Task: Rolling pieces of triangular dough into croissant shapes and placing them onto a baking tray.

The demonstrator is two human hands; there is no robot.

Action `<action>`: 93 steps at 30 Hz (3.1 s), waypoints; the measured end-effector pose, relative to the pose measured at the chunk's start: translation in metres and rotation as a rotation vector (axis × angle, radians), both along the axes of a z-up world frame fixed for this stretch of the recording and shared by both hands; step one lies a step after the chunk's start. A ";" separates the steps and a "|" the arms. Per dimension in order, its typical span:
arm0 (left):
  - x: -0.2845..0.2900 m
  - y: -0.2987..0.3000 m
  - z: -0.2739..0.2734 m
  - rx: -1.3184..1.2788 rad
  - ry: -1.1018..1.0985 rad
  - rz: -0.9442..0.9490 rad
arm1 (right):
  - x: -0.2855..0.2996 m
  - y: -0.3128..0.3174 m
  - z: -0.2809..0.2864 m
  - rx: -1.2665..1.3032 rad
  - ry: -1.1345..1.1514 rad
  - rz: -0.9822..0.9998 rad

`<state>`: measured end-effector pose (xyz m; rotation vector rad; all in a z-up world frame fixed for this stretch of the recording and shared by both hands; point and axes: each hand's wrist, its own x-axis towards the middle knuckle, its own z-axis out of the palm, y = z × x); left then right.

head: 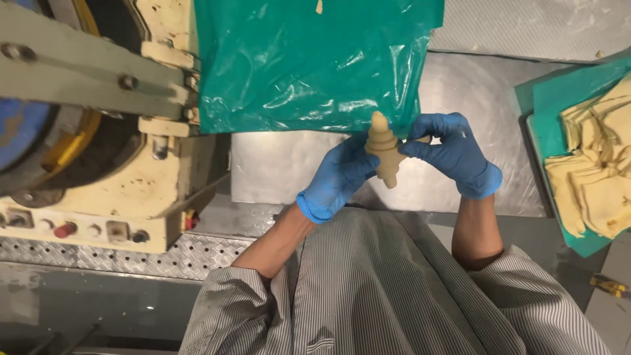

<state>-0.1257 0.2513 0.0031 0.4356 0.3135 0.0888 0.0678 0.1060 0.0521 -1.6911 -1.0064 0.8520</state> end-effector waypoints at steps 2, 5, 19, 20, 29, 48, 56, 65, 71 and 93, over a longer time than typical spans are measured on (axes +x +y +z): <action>-0.003 0.011 -0.001 -0.038 -0.004 -0.007 | -0.007 0.010 0.001 0.045 0.098 -0.034; -0.005 0.025 0.000 -0.059 -0.071 -0.040 | -0.015 0.021 0.003 -0.124 -0.046 -0.073; -0.014 0.038 0.002 -0.150 -0.086 0.011 | -0.037 0.041 0.005 0.021 0.029 -0.138; -0.014 0.035 -0.002 -0.150 -0.086 0.010 | -0.038 0.042 0.006 0.021 0.029 -0.139; -0.004 0.028 -0.006 -0.169 -0.150 0.013 | -0.033 0.036 -0.013 0.021 0.070 -0.218; 0.134 0.127 -0.066 0.011 -0.062 0.089 | 0.053 0.150 -0.100 0.291 0.152 -0.502; 0.329 0.337 -0.162 0.631 0.148 0.114 | 0.144 0.157 -0.123 0.295 0.029 -0.697; 0.413 0.397 -0.202 1.601 0.319 0.475 | 0.149 0.038 -0.155 0.272 0.028 -0.958; 0.392 0.387 -0.186 1.664 0.387 0.265 | 0.127 -0.029 -0.151 0.284 -0.032 -1.059; 0.097 -0.143 -0.122 1.212 0.045 -0.177 | 0.235 -0.507 -0.115 -0.270 -0.689 -1.361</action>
